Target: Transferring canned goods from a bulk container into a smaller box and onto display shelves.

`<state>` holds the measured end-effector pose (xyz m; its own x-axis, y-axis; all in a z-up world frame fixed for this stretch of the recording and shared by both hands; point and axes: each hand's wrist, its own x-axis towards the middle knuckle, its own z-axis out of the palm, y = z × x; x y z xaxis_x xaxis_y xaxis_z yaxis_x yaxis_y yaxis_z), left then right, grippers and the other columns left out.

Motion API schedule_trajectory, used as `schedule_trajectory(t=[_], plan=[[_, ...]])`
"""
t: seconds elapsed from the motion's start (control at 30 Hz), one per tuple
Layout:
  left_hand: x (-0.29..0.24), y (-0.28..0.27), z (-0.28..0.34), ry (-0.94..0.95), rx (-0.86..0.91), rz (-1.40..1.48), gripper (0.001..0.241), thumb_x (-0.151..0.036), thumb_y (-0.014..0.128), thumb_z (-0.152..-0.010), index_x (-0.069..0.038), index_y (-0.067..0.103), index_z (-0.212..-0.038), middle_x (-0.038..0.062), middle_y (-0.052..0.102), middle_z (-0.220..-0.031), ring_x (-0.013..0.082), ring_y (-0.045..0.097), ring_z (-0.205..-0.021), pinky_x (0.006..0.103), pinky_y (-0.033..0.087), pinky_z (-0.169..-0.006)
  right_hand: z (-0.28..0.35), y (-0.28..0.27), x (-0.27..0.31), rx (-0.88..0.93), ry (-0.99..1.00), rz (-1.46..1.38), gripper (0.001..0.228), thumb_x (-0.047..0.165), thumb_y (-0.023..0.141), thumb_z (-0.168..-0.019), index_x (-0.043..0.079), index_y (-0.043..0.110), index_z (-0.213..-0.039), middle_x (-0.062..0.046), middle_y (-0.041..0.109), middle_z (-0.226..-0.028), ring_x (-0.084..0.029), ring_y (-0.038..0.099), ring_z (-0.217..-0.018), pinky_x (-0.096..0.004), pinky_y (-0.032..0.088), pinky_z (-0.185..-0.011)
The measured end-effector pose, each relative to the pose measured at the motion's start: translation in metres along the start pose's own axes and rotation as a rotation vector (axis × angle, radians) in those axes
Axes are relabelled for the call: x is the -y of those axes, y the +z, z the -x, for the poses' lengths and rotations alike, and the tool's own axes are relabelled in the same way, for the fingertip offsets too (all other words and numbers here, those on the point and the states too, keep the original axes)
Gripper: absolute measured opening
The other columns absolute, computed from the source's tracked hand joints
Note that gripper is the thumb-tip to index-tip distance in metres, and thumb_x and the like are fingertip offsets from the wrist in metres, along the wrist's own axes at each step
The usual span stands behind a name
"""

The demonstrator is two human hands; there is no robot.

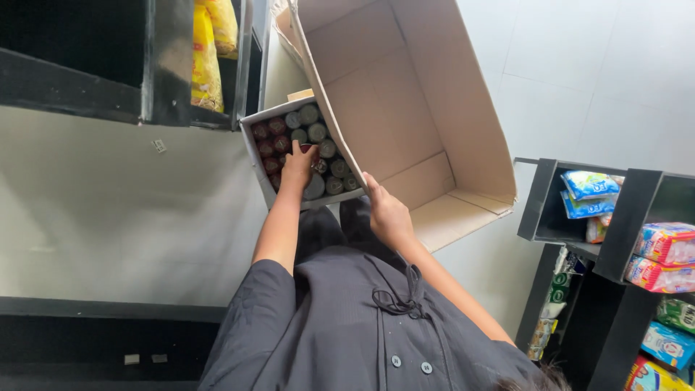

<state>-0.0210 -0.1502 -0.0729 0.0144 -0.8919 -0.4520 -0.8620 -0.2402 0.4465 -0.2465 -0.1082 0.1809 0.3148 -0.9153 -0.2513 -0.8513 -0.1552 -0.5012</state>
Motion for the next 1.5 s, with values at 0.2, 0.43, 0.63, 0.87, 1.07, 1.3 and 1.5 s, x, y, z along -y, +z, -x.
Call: schedule_trajectory(t=[0.2,0.43,0.63,0.87,1.07,1.3,1.5], plan=[[-0.035,-0.097,0.057,-0.072,-0.256,0.467,0.067,-0.017,0.085,-0.074,-0.030,0.057,-0.133,0.011,0.050,-0.132,0.0360,0.064,-0.111,0.0474,0.057,-0.092,-0.005,-0.009,-0.005,-0.035,-0.061,-0.060,0.066,-0.004,0.049,-0.088,0.016,0.040,-0.151,-0.018,0.069,-0.115,-0.043,0.067,-0.093,-0.052,0.054,-0.075],[-0.145,-0.175,0.133,0.094,-0.940,0.647,0.065,-0.023,0.079,-0.087,-0.015,0.050,-0.144,0.014,0.045,-0.130,0.0333,0.052,-0.123,0.0424,0.050,-0.103,-0.011,-0.009,-0.007,0.008,-0.123,-0.075,0.066,-0.003,0.049,-0.089,0.012,0.038,-0.153,-0.018,0.067,-0.115,-0.043,0.066,-0.095,-0.052,0.054,-0.077],[-0.227,-0.185,0.085,0.657,-0.597,0.379,0.067,-0.022,0.087,-0.077,-0.029,0.054,-0.135,0.014,0.048,-0.132,0.0344,0.064,-0.109,0.0443,0.059,-0.085,-0.017,0.042,-0.052,0.143,0.039,0.018,0.027,0.011,0.054,-0.092,0.006,0.057,-0.118,-0.025,0.069,-0.104,-0.048,0.064,-0.096,-0.058,0.051,-0.079],[-0.228,0.002,-0.036,0.157,0.217,-0.133,0.044,-0.025,0.061,-0.094,-0.016,0.052,-0.136,0.016,0.060,-0.128,0.0333,0.071,-0.103,0.0508,0.060,-0.067,-0.015,0.020,-0.038,0.122,0.083,-0.128,0.023,0.012,0.056,-0.089,0.000,0.061,-0.108,-0.027,0.069,-0.096,-0.050,0.065,-0.089,-0.058,0.052,-0.073],[-0.232,-0.047,0.003,0.313,0.010,-0.109,0.032,-0.017,0.068,-0.086,-0.001,0.064,-0.113,0.017,0.066,-0.119,0.0350,0.063,-0.115,0.0464,0.053,-0.091,-0.013,0.028,-0.051,0.130,0.097,-0.086,0.023,0.010,0.056,-0.092,0.002,0.059,-0.113,-0.025,0.069,-0.099,-0.049,0.066,-0.089,-0.057,0.053,-0.075],[-0.156,-0.127,0.064,0.542,-0.792,0.512,0.016,0.000,0.059,-0.094,-0.004,0.055,-0.109,0.010,0.062,-0.111,0.0290,0.059,-0.108,0.0448,0.053,-0.097,-0.017,-0.012,-0.022,-0.007,0.003,-0.164,0.055,0.000,0.053,-0.087,0.012,0.047,-0.141,-0.023,0.068,-0.119,-0.047,0.066,-0.098,-0.057,0.053,-0.078],[-0.023,-0.025,0.029,-0.161,-0.489,0.153,0.061,-0.012,0.078,-0.082,-0.006,0.044,-0.132,0.020,0.044,-0.128,0.0436,0.055,-0.119,0.0500,0.052,-0.094,-0.015,-0.006,-0.029,-0.022,-0.074,-0.185,0.058,0.000,0.056,-0.092,0.014,0.041,-0.146,-0.025,0.066,-0.124,-0.047,0.065,-0.105,-0.054,0.053,-0.083]])
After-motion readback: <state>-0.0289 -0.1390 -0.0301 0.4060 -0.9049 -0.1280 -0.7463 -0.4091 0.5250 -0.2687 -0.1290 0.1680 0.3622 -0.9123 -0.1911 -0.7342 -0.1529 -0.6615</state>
